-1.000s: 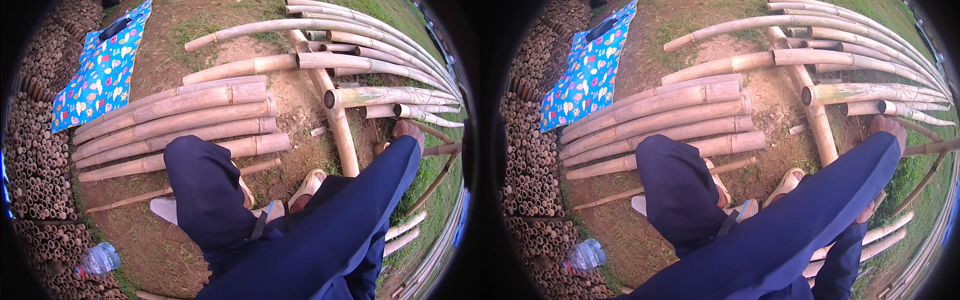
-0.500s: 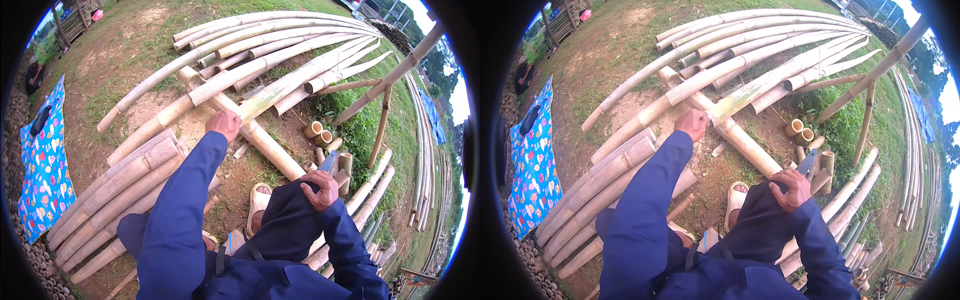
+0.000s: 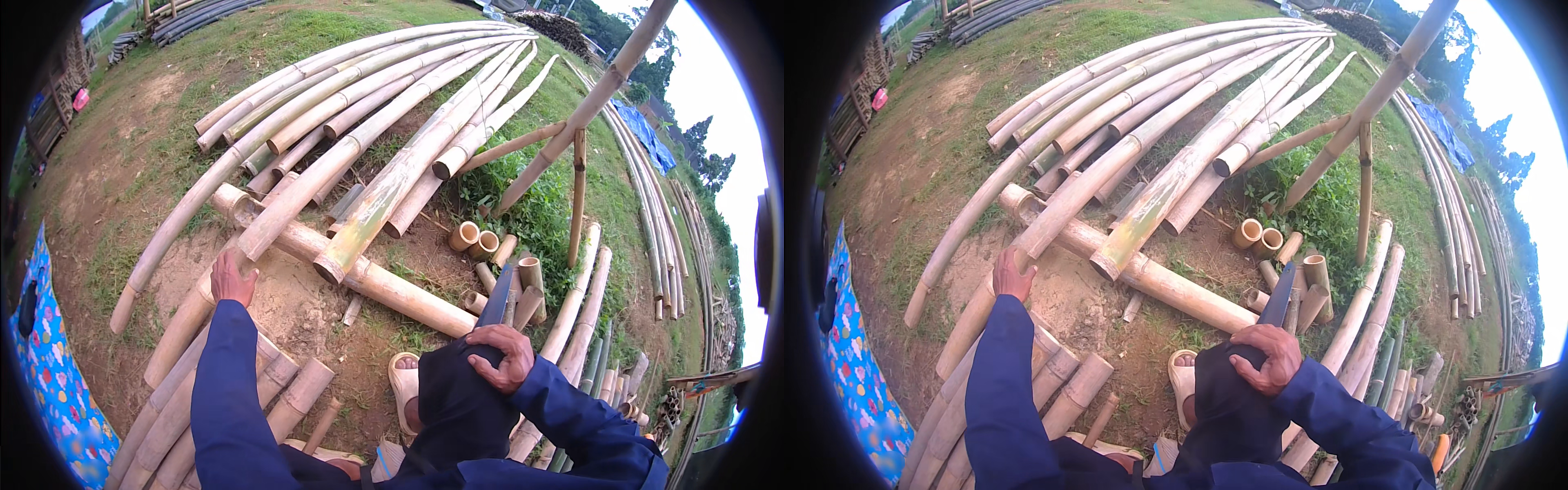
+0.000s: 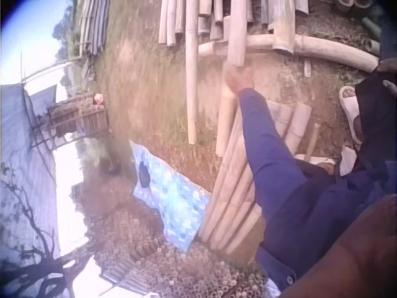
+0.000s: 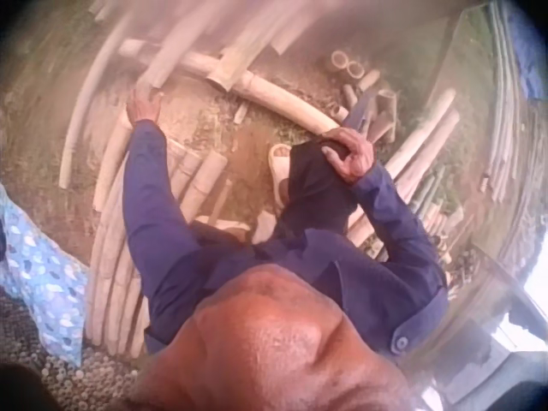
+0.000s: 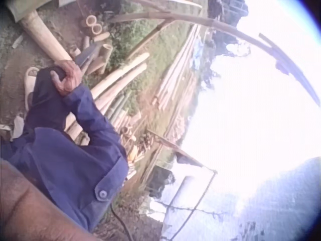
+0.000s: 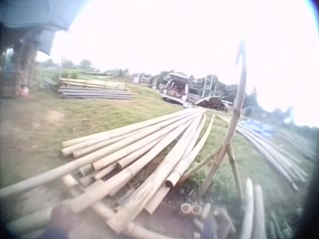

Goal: The person selects bamboo poles from a pile, positions them, and uses a hand saw to cut them into shorter sections. The cut pieces are placed on the ground nearby.

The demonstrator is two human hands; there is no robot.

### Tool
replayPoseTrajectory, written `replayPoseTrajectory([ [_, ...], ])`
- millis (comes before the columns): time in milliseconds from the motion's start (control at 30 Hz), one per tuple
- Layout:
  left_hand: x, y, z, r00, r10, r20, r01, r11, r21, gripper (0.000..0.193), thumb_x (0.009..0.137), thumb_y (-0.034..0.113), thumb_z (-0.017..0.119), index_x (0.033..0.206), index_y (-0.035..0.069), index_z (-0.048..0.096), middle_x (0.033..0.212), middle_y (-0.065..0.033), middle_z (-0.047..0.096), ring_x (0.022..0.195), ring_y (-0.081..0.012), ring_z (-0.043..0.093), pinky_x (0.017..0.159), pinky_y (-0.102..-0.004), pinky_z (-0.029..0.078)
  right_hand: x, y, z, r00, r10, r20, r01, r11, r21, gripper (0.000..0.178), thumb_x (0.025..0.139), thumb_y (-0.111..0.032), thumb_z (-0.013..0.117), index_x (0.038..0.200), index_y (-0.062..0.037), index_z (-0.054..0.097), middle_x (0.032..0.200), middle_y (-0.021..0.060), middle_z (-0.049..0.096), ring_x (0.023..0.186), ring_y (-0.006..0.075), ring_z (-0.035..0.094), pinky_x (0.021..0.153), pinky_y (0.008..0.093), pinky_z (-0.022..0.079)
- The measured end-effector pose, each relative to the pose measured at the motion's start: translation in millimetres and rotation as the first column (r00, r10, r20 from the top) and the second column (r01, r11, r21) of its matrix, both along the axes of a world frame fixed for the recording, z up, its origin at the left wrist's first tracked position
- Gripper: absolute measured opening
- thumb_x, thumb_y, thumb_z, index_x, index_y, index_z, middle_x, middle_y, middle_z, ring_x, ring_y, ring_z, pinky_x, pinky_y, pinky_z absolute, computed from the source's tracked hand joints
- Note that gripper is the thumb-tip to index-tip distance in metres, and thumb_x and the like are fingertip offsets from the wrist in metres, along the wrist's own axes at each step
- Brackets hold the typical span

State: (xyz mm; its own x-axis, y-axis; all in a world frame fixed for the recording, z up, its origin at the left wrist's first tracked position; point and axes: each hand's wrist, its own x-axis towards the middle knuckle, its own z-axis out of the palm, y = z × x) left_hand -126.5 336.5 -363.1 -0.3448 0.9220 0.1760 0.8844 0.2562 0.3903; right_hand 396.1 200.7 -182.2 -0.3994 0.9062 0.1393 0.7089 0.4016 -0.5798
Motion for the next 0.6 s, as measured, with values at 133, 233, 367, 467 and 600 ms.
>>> replayPoseTrajectory([
  [133, -30.6, 26.9, -23.5, 0.999, 0.028, -0.025, -0.029, 0.999, -0.032, 0.079, 0.088, 0.042, 0.08, 0.15, 0.006, 0.047, 0.148, -0.0183, 0.053, 0.137, -0.0384, 0.05, 0.116, -0.0481, 0.039, -9.8, 11.8, 0.5, 0.999, 0.012, 0.045, -0.011, 1.0, -0.023, 0.03, 0.08, -0.02, 0.082, 0.105, -0.0044, 0.076, 0.109, 0.0149, 0.077, 0.101, 0.0351, 0.073, 0.091, 0.0443, 0.056],
  [233, -42.8, 38.1, -37.6, 0.999, 0.046, -0.005, -0.046, 0.998, 0.043, 0.074, 0.093, 0.045, 0.075, 0.15, 0.007, 0.047, 0.148, -0.0188, 0.053, 0.138, -0.0383, 0.049, 0.115, -0.049, 0.039, -25.9, 24.4, 3.7, 0.996, 0.038, 0.082, -0.036, 0.999, -0.035, 0.03, 0.079, -0.018, 0.083, 0.103, -0.0025, 0.075, 0.107, 0.0159, 0.077, 0.101, 0.0362, 0.073, 0.09, 0.0441, 0.057],
  [367, -96.6, 35.7, -54.7, 0.97, 0.231, -0.072, -0.204, 0.942, 0.267, 0.068, 0.096, 0.044, 0.071, 0.148, 0.007, 0.049, 0.145, -0.0185, 0.055, 0.137, -0.038, 0.049, 0.115, -0.0499, 0.038, -40.2, 28.8, 4.4, 0.994, 0.042, 0.097, -0.035, 0.997, -0.072, 0.029, 0.077, -0.015, 0.081, 0.101, -0.001, 0.074, 0.105, 0.0172, 0.076, 0.103, 0.0378, 0.073, 0.093, 0.0445, 0.056],
  [467, -148.7, 19.6, -55.2, 0.927, 0.363, -0.091, -0.326, 0.903, 0.28, 0.067, 0.094, 0.042, 0.074, 0.146, 0.007, 0.049, 0.144, -0.0191, 0.055, 0.136, -0.0385, 0.05, 0.114, -0.0503, 0.038, -42.9, 27.8, 3.0, 0.99, 0.007, 0.143, 0.007, 0.995, -0.099, 0.027, 0.077, -0.015, 0.08, 0.099, -0.0009, 0.073, 0.105, 0.0175, 0.075, 0.105, 0.0385, 0.072, 0.095, 0.0461, 0.056],
  [600, -199.3, 0.9, -71.1, 0.855, 0.513, -0.075, -0.492, 0.849, 0.19, 0.069, 0.092, 0.04, 0.076, 0.146, 0.007, 0.048, 0.145, -0.0196, 0.054, 0.136, -0.0392, 0.049, 0.115, -0.0501, 0.038, -48.8, 32.9, 1.5, 0.984, 0.031, 0.178, -0.011, 0.994, -0.111, 0.028, 0.077, -0.018, 0.081, 0.098, -0.0019, 0.072, 0.104, 0.0168, 0.075, 0.102, 0.0378, 0.072, 0.092, 0.0456, 0.055],
])
